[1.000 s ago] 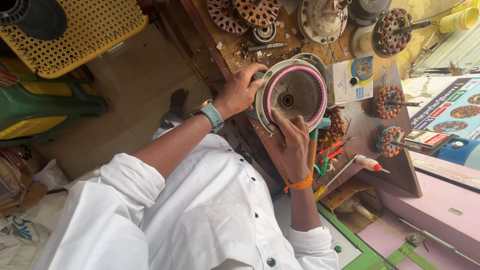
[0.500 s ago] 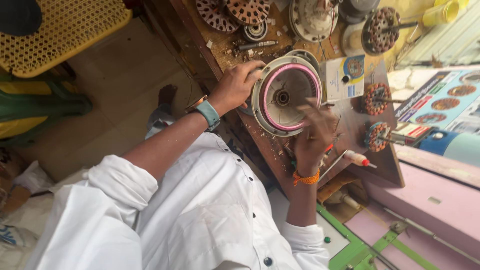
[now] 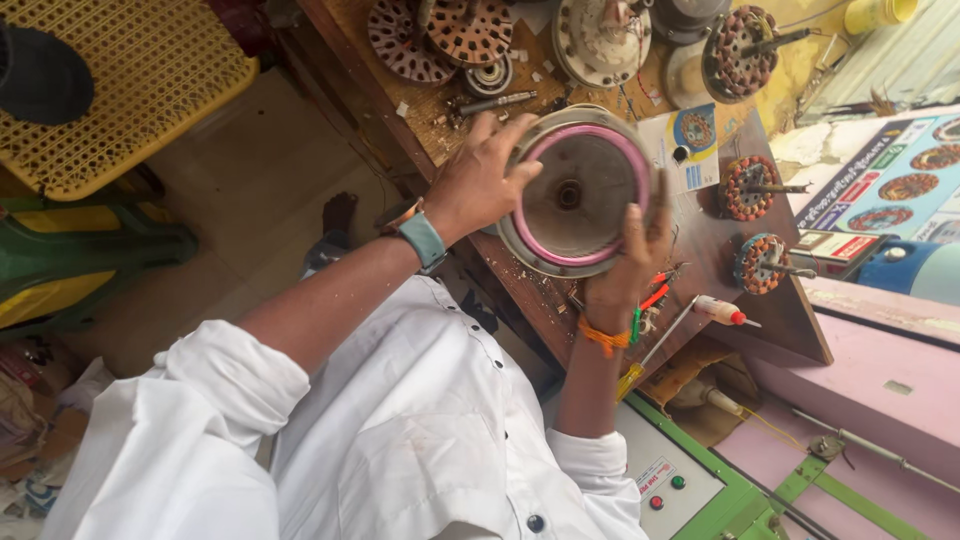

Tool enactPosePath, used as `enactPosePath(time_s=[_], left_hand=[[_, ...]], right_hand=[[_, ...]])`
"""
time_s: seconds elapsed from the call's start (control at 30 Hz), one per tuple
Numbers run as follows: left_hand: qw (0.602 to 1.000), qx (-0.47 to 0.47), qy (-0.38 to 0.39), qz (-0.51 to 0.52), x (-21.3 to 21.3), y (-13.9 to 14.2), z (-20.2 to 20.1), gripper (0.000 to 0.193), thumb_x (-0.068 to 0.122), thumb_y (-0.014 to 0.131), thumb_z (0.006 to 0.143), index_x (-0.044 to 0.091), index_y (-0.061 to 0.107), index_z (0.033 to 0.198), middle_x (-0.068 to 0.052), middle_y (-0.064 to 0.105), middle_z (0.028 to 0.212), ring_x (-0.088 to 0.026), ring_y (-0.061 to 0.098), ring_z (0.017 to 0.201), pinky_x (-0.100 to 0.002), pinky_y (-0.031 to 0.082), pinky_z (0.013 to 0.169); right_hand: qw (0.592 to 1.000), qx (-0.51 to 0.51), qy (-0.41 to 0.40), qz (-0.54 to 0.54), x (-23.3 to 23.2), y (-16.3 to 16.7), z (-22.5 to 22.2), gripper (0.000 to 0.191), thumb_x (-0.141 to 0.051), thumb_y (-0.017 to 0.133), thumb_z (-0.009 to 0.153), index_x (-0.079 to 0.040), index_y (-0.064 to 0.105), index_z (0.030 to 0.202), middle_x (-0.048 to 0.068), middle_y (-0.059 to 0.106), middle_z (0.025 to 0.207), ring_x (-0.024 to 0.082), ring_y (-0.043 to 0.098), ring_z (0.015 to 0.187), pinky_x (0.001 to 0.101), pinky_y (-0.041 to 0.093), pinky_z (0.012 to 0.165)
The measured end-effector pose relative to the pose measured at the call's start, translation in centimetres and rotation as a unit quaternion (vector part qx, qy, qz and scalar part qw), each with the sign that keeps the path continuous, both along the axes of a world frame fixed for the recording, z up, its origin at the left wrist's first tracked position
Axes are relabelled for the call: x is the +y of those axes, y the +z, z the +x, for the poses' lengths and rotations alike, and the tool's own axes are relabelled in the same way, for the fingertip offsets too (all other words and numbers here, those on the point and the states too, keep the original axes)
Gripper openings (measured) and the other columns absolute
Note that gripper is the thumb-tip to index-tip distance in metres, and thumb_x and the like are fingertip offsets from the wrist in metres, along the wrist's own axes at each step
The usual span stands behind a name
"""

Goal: The person assembles a motor stator by placing a pink ring into a metal housing, inserting a wound stator core, and tapping it into place with a hammer. They then place a metal cover over the assembly and secure it.

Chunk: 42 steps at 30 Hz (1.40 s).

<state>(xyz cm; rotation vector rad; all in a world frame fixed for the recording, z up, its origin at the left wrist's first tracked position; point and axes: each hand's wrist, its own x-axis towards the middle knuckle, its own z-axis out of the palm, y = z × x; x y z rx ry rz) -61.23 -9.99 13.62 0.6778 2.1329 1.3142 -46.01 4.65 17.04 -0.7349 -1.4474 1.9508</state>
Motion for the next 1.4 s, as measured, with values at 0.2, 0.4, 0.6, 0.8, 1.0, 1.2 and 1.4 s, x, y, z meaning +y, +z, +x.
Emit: enactPosePath(time_s=[0.2, 0.4, 0.6, 0.8, 1.0, 1.2, 1.4], left_hand=[[0.989, 0.126, 0.075, 0.019, 0.7, -3.9, 0.6, 0.053, 0.025, 0.079, 0.087, 0.013, 0.062, 0.136, -0.015, 0.06, 0.121, -0.033, 0.063, 0.11, -0.044, 0.054, 0.091], [0.977, -0.105, 0.182, -0.043, -7.9, -14.3, -3.8, 0.039, 0.043, 0.06, 0.104, 0.007, 0.072, 0.114, -0.017, 0.075, 0.104, -0.03, 0.073, 0.097, -0.04, 0.053, 0.088], [0.932, -0.03, -0.187, -0.311, -7.4, -18.1, 6.2, 0.032, 0.036, 0.069, 0.088, 0.017, 0.073, 0.113, -0.015, 0.073, 0.115, -0.041, 0.067, 0.109, -0.055, 0.054, 0.092], [0.955, 0.012, -0.291, -0.052, 5.8, -11.2, 18.2, 0.019, 0.027, 0.069, 0.089, 0.011, 0.073, 0.1, -0.014, 0.073, 0.1, -0.035, 0.07, 0.098, -0.05, 0.053, 0.088], [0.933, 0.093, -0.347, 0.021, 14.2, -7.6, 21.8, 0.017, 0.023, 0.066, 0.093, 0.012, 0.07, 0.106, -0.013, 0.069, 0.097, -0.036, 0.066, 0.097, -0.05, 0.053, 0.082], [0.959, 0.095, -0.257, 0.073, 30.3, -9.4, 23.8, 0.014, 0.023, 0.073, 0.088, 0.01, 0.072, 0.093, -0.013, 0.072, 0.095, -0.033, 0.068, 0.093, -0.046, 0.055, 0.082], [0.967, 0.166, -0.172, 0.089, 44.1, -13.0, 24.8, 0.013, 0.017, 0.079, 0.072, 0.011, 0.076, 0.084, -0.012, 0.077, 0.087, -0.029, 0.072, 0.087, -0.043, 0.055, 0.082]], right_hand=[[0.979, -0.109, -0.012, 0.173, -0.8, -4.2, -0.8, 0.052, -0.011, 0.046, 0.108, 0.005, 0.037, 0.156, 0.018, 0.043, 0.16, 0.034, 0.04, 0.151, 0.0446, 0.028, 0.128], [0.985, -0.064, -0.157, 0.018, 0.3, -9.0, 7.7, 0.034, -0.013, 0.05, 0.106, -0.001, 0.052, 0.138, 0.014, 0.055, 0.138, 0.027, 0.054, 0.13, 0.0456, 0.049, 0.111], [0.949, -0.149, -0.274, -0.039, -1.0, -11.9, 24.1, 0.021, -0.005, 0.05, 0.105, 0.001, 0.062, 0.121, 0.01, 0.068, 0.107, 0.017, 0.068, 0.091, 0.0329, 0.059, 0.083], [0.906, -0.174, -0.385, -0.016, -3.8, -11.8, 33.5, 0.019, -0.003, 0.05, 0.106, 0.001, 0.064, 0.118, 0.01, 0.068, 0.104, 0.015, 0.065, 0.083, 0.0311, 0.059, 0.079], [0.853, -0.224, -0.472, -0.022, -1.8, -11.2, 39.1, 0.019, -0.006, 0.047, 0.106, 0.0, 0.062, 0.116, 0.01, 0.067, 0.104, 0.016, 0.065, 0.087, 0.0302, 0.058, 0.077], [0.851, -0.248, -0.462, -0.011, 2.2, -11.7, 43.2, 0.019, -0.007, 0.048, 0.106, 0.001, 0.062, 0.117, 0.009, 0.067, 0.106, 0.016, 0.065, 0.094, 0.0311, 0.059, 0.079], [0.841, -0.298, -0.451, -0.037, -3.3, -16.7, 48.0, 0.021, -0.01, 0.051, 0.107, 0.002, 0.065, 0.118, 0.009, 0.068, 0.103, 0.016, 0.065, 0.086, 0.0314, 0.058, 0.079]])
